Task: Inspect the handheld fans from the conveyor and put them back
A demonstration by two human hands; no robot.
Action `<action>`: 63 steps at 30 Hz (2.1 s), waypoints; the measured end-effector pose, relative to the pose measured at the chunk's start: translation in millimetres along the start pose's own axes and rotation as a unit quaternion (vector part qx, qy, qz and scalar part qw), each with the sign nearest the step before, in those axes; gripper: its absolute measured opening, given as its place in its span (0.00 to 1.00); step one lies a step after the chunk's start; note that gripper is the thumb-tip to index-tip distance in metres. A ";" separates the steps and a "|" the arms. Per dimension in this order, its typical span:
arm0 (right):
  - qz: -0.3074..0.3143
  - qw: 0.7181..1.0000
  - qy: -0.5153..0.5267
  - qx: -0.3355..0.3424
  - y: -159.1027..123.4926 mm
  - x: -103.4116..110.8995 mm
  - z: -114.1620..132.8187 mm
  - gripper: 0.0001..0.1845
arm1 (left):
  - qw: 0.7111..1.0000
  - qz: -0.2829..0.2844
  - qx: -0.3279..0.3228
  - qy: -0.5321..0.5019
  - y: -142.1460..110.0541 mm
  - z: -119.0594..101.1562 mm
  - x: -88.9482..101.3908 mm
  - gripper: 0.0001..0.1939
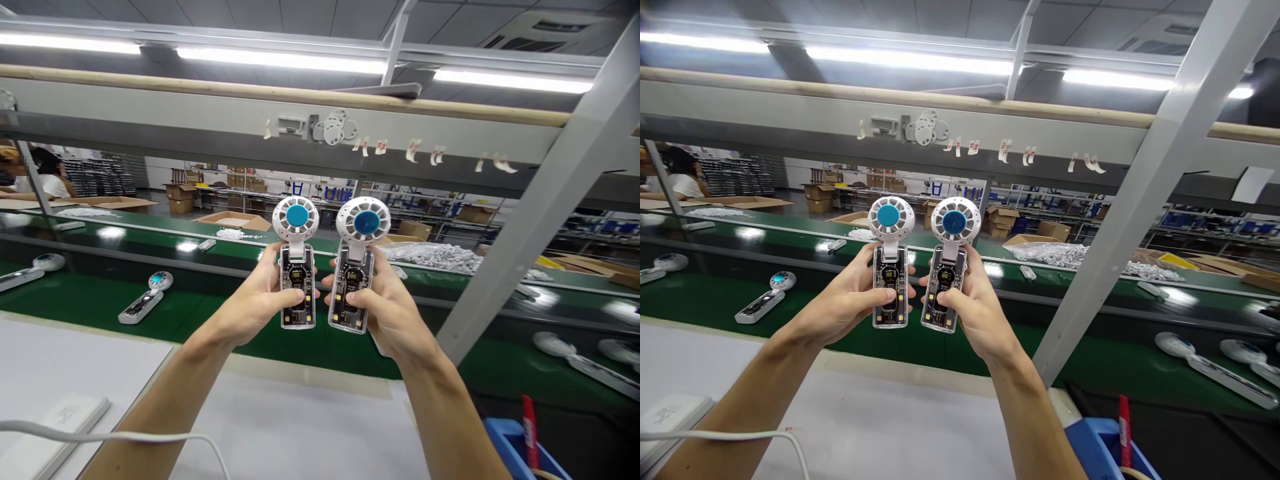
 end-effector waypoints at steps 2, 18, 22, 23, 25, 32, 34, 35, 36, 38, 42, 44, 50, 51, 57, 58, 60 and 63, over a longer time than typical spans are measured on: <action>0.015 1.000 0.011 -0.003 0.5 -1.4 -0.4 0.40 | 1.000 -0.003 0.001 -0.005 0.3 -0.2 -0.8 0.31; 0.005 1.000 0.019 -0.023 2.1 2.9 -1.7 0.42 | 0.996 -0.073 0.038 -0.042 -1.2 1.8 9.3 0.37; -0.003 1.000 0.021 -0.019 2.8 3.4 -2.6 0.43 | 0.996 -0.068 0.041 -0.045 -1.2 1.4 8.1 0.40; -0.003 1.000 0.022 -0.022 3.2 3.3 -3.4 0.43 | 0.996 -0.065 0.045 -0.047 -1.4 1.6 7.1 0.39; -0.004 0.999 0.022 -0.027 4.1 2.9 -5.1 0.41 | 0.996 -0.059 0.050 -0.049 -1.9 2.1 4.9 0.35; -0.019 1.000 -0.002 -0.019 3.4 0.9 -3.6 0.41 | 0.997 -0.047 0.046 -0.048 -1.6 0.9 0.1 0.32; -0.021 1.000 -0.011 -0.016 2.8 1.9 -3.5 0.42 | 0.997 -0.049 0.048 -0.048 -2.0 0.3 0.4 0.32; -0.020 1.000 -0.012 -0.014 2.7 2.5 -3.8 0.43 | 0.997 -0.048 0.045 -0.048 -2.2 -0.1 0.6 0.32; -0.019 1.000 -0.010 -0.012 2.8 3.2 -4.2 0.44 | 0.997 -0.046 0.042 -0.049 -2.3 -0.3 0.8 0.32; -0.021 1.000 0.000 -0.011 3.2 4.2 -5.1 0.44 | 0.997 -0.047 0.038 -0.050 -2.2 -0.2 1.3 0.32; -0.016 1.000 0.003 -0.019 3.5 3.3 -5.1 0.42 | 0.996 -0.065 0.035 -0.049 -1.7 0.5 1.7 0.31; -0.012 1.000 -0.002 -0.023 3.5 1.8 -4.1 0.42 | 0.995 -0.071 0.041 -0.051 -1.7 0.8 0.7 0.30; -0.004 1.000 -0.007 -0.026 2.9 0.1 -2.0 0.42 | 0.996 -0.042 0.035 -0.067 -2.8 -0.8 -2.5 0.27; -0.003 1.000 -0.008 -0.024 2.5 0.5 -1.8 0.42 | 0.996 -0.038 0.037 -0.067 -3.2 -1.0 -2.2 0.27; -0.026 0.999 -0.025 -0.008 1.0 1.6 0.7 0.41 | 0.997 -0.028 0.044 -0.065 -5.6 -1.9 -0.5 0.28; -0.043 0.999 -0.019 -0.003 1.1 1.1 1.7 0.40 | 0.996 -0.030 0.043 -0.065 -5.7 -1.9 -0.7 0.29; -0.069 0.997 0.029 -0.010 0.7 -1.6 2.3 0.30 | 0.996 -0.045 0.038 -0.061 -5.6 -2.4 -1.0 0.29; -0.086 0.994 0.070 -0.017 -3.9 -3.3 4.3 0.14 | 0.995 -0.082 0.035 -0.053 -4.2 -2.1 -1.6 0.28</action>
Point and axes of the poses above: each hand's wrist, its own y-axis towards the middle knuckle, its own x-axis out of the back of the hand, z = x × y, the point moved 4 cm from there along y, towards the middle knuckle, and after that the axes turned 12 degrees about -y, right-handed, at the moved point
